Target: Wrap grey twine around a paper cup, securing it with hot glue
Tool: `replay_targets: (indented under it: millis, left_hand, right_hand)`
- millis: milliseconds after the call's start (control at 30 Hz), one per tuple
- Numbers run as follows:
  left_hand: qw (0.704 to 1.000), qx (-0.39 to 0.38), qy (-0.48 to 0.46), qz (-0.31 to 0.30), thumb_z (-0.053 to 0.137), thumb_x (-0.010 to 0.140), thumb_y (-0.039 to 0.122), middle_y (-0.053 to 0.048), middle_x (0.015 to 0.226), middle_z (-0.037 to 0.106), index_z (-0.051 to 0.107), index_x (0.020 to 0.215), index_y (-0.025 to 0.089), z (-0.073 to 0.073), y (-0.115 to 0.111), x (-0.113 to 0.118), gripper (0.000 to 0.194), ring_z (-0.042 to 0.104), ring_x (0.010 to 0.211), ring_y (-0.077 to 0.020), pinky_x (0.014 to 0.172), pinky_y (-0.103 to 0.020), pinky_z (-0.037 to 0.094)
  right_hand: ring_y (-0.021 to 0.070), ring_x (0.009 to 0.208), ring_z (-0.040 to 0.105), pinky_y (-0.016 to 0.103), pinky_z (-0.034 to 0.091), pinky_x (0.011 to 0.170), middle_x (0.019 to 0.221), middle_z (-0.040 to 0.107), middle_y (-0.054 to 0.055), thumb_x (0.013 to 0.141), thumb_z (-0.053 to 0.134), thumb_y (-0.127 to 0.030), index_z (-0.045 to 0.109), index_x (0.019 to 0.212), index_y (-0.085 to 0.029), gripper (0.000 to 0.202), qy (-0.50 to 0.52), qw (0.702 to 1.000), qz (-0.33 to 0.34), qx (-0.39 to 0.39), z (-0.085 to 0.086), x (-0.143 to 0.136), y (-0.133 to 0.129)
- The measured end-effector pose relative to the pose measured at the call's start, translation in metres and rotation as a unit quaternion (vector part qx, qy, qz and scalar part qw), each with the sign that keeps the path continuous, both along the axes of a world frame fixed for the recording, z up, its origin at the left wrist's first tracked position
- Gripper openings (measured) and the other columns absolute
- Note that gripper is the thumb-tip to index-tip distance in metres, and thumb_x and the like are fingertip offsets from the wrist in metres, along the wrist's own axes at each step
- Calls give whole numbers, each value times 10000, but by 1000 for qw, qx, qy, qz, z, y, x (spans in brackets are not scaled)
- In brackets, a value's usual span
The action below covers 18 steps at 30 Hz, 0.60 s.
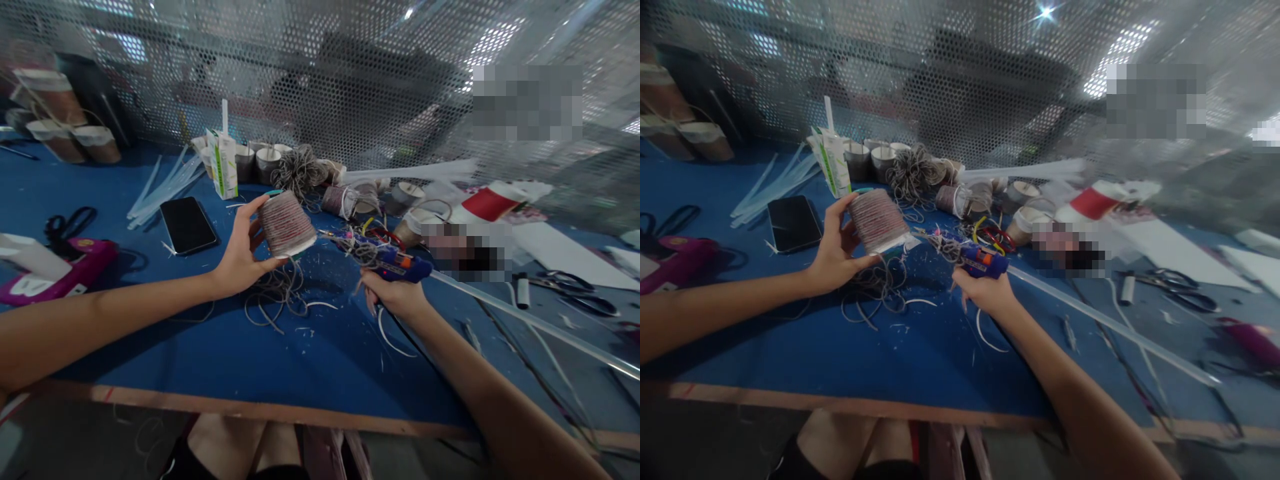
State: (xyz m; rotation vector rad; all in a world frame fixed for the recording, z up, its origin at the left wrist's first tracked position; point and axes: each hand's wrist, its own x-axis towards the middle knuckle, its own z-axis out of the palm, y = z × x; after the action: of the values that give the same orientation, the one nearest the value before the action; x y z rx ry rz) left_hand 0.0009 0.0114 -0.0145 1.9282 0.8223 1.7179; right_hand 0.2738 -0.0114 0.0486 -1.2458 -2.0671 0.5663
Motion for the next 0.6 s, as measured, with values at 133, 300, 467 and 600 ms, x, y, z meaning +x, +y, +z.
replay_targets:
  millis: [133,300,467,600]
  left_hand:
    - [1000,10,0,6,756,754,597,-98,1476,315,240,1450,395,0,0,0,890,550,1297,-280,977,-423,593]
    - [1000,15,0,6,752,756,604,-97,1474,304,246,1452,404,2,-1,0,884,536,1315,-294,977,-431,592]
    - [1000,9,16,7,735,764,621,-112,1472,326,221,1467,391,3,-1,-1,901,538,1314,-302,981,-450,587]
    - [1000,2,13,5,744,759,613,-109,1483,336,223,1474,389,1,0,-1,913,542,1307,-290,980,-430,589]
  right_hand:
    - [130,414,492,271,427,438,485,509,-28,825,607,-409,461,583,-239,329,14,997,-62,51,-3,5,14]
    - [210,653,565,337,449,601,738,551,12,529,819,-669,457,771,-242,610,-197,970,-63,130,7,8,23]
    - [334,936,612,435,517,753,1038,546,124,442,809,-786,492,1035,-193,896,-266,960,4,91,5,21,32]
    - [342,1062,542,491,504,892,1171,484,158,448,763,-842,459,1147,-192,1002,-156,976,83,127,3,24,36]
